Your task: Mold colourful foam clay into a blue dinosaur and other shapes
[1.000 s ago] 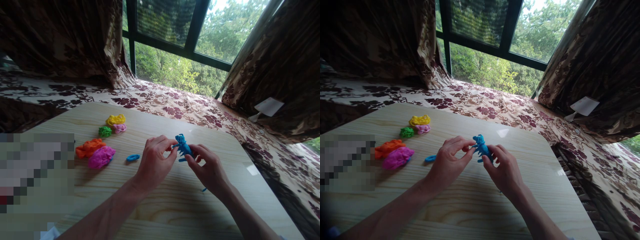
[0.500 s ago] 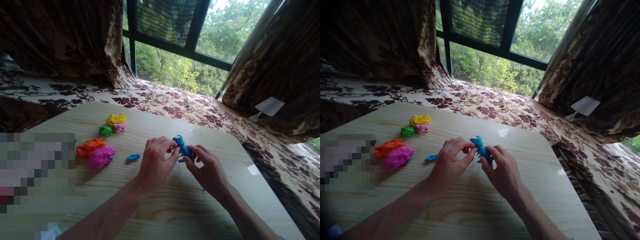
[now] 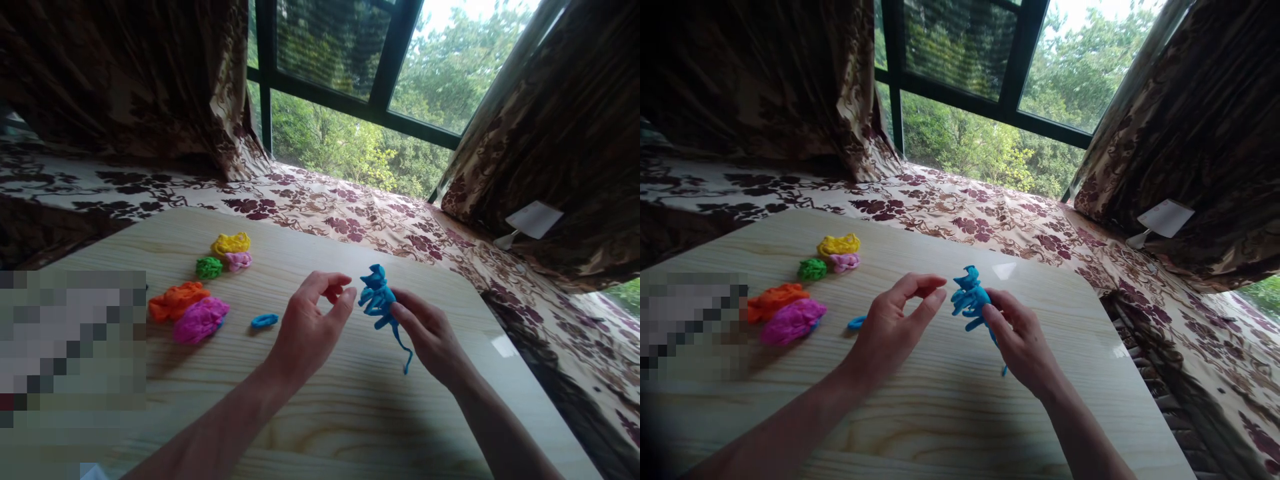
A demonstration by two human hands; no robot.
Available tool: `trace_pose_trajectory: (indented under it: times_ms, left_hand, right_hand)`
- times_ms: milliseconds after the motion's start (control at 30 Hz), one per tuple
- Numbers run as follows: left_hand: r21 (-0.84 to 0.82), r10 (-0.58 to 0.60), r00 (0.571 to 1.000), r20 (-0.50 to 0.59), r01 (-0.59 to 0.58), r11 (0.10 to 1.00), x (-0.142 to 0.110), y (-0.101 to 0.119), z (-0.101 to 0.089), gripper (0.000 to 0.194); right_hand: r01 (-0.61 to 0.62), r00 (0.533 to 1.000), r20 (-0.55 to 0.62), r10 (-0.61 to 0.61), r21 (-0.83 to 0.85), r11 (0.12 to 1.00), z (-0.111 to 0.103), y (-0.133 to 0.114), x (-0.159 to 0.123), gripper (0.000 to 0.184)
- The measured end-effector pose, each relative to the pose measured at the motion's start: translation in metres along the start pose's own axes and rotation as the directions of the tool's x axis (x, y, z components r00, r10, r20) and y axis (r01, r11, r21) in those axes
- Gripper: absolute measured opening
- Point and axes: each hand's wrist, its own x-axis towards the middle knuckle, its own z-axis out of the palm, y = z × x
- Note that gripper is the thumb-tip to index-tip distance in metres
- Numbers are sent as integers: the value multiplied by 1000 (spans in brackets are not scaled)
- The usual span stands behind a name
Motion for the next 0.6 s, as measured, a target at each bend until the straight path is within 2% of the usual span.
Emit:
trace_pose_trajectory:
  times_ms: [67,133,200,300,367,467,600]
  left_hand:
    - [-141,-157,980,121,173,975,1,-1,0,31]
    - [-221,-229,946,229,280,934,3,-3,0,35]
    - [-255,-244,929,280,317,914,3,-5,-1,36]
    - [-255,-261,918,299,340,905,2,-5,0,35]
    - [-211,-262,931,256,318,924,0,-3,2,35]
    - [-112,-187,971,150,204,973,-3,-1,4,38]
    - [-49,-91,986,142,99,994,-4,-1,5,29]
  right_hand:
    - [22,999,27,-23,56,998,-2,0,0,28]
    - [51,998,29,-53,65,997,-2,0,0,28]
    - [71,997,18,-72,63,996,0,1,0,28]
    - [83,997,5,-83,68,994,3,4,1,30]
    - [91,996,-6,-91,63,994,3,5,1,31]
    - [96,995,-5,-96,41,994,3,6,1,33]
    - [101,995,15,-101,28,995,3,3,0,33]
